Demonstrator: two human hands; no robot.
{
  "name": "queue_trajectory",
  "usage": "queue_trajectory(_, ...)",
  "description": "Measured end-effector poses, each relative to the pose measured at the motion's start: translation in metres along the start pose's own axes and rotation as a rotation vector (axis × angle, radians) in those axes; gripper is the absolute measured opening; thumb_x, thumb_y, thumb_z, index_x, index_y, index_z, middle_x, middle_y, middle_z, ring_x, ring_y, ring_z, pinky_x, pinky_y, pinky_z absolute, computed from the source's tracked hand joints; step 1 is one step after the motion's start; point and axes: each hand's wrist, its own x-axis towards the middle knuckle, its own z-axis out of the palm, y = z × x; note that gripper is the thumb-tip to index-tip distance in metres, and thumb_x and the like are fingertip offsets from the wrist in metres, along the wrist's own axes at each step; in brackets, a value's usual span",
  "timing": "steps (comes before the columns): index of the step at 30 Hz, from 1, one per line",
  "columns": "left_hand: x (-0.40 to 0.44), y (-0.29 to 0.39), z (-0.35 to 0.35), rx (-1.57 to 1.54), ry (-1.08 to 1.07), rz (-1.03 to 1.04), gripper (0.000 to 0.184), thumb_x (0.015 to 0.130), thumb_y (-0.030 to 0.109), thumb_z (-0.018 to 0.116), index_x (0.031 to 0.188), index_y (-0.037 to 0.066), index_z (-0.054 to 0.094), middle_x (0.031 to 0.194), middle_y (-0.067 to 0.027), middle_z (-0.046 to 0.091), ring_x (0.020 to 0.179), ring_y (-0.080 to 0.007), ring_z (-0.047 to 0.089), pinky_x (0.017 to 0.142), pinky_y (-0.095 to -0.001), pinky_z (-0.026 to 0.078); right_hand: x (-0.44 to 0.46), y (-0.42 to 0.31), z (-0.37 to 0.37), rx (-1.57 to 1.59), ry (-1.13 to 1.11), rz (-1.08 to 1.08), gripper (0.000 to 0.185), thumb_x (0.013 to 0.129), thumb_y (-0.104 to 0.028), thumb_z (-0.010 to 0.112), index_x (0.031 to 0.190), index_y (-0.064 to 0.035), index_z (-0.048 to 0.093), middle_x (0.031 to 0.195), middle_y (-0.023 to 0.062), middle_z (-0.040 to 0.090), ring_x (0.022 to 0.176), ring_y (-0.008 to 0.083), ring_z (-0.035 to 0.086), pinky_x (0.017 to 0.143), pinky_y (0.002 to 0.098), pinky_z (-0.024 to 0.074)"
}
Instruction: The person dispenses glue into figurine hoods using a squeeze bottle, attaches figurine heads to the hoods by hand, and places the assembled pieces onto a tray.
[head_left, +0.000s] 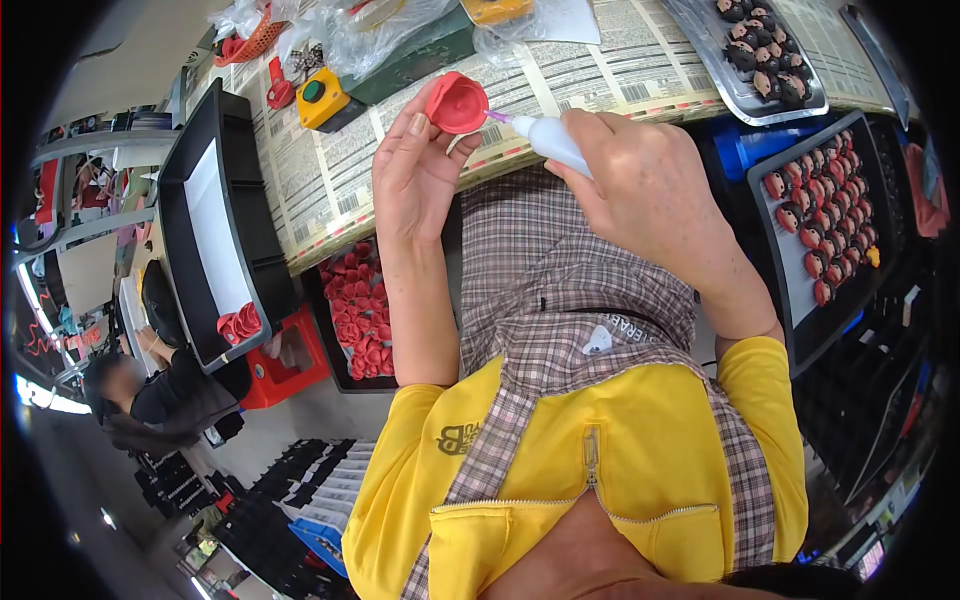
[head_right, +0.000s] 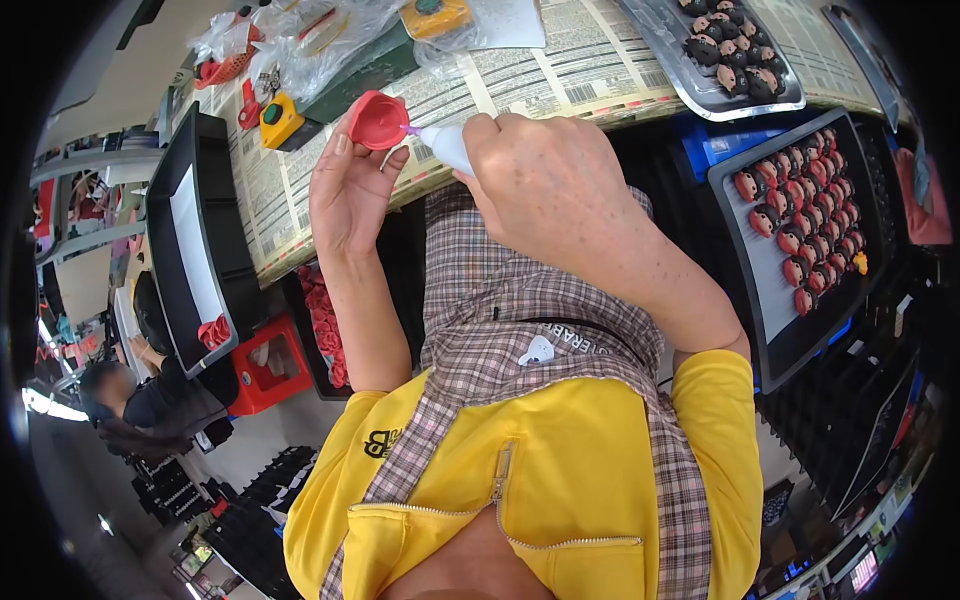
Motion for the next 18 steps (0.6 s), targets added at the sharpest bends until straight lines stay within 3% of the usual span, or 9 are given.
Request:
queue_trajectory(2, 0.0, -0.0016, -0.0001, -0.02, -0.005, -0.007, 0.044, 0.096, 0.012, 0.054, 0.134, -0.008, 0.046, 0.13, -0.0189, 0.056, 0.116, -0.0266, 0.058, 0.094, -0.0448, 0.05, -0.0004, -0.0018, -0.002, 0.022, -0.029, 0.005, 0.02, 0.08, -0.017, 0.068, 0.076, 0.0004, 0.06, 0.061, 0.0143, 0.063, 0.053, 0.0271, 0.065, 0.049, 0.0341, 0.0521)
queue_trajectory(5, -0.0001, -0.0024, 0.0013, -0.017, -0.022, -0.009, 0.043, 0.096, 0.012, 0.054, 0.133, -0.008, 0.046, 0.129, -0.0192, 0.056, 0.115, -0.026, 0.058, 0.095, -0.0444, 0.05, -0.0017, -0.0041, -0.0061, 0.013, -0.152, 0.067, 0.024, 0.082, -0.018, 0.07, 0.093, 0.0006, 0.06, 0.071, 0.0154, 0.064, 0.06, 0.0317, 0.065, 0.053, 0.0387, 0.0497)
queue_trajectory(8, -0.0001, -0.0033, 0.0012, 0.008, -0.018, 0.004, 0.043, 0.096, 0.011, 0.054, 0.133, -0.008, 0.046, 0.128, -0.0191, 0.057, 0.114, -0.0256, 0.058, 0.095, -0.0435, 0.049, -0.0007, -0.0029, -0.0038, 0.022, -0.037, -0.001, 0.016, 0.079, -0.014, 0.067, 0.075, 0.0001, 0.061, 0.061, 0.0141, 0.063, 0.053, 0.0273, 0.065, 0.049, 0.0346, 0.0519)
queue_trajectory(11, -0.0003, -0.0037, -0.0022, 0.131, -0.039, 0.021, 0.046, 0.098, 0.016, 0.049, 0.137, -0.007, 0.042, 0.133, -0.0221, 0.052, 0.118, -0.0277, 0.055, 0.097, -0.0439, 0.046, -0.0014, -0.0033, -0.0033, 0.02, -0.05, 0.005, 0.015, 0.078, -0.013, 0.067, 0.076, 0.0009, 0.061, 0.062, 0.0142, 0.064, 0.053, 0.0267, 0.065, 0.049, 0.0346, 0.0519)
queue_trajectory(18, 0.0005, -0.0062, -0.0029, 0.118, -0.073, 0.02, 0.047, 0.097, 0.014, 0.051, 0.137, -0.008, 0.041, 0.132, -0.0209, 0.053, 0.117, -0.0274, 0.056, 0.096, -0.0446, 0.048, -0.0018, -0.0037, -0.0038, 0.031, -0.103, 0.005, 0.016, 0.077, -0.012, 0.068, 0.082, 0.0017, 0.061, 0.066, 0.0146, 0.064, 0.056, 0.0274, 0.065, 0.05, 0.0352, 0.0513)
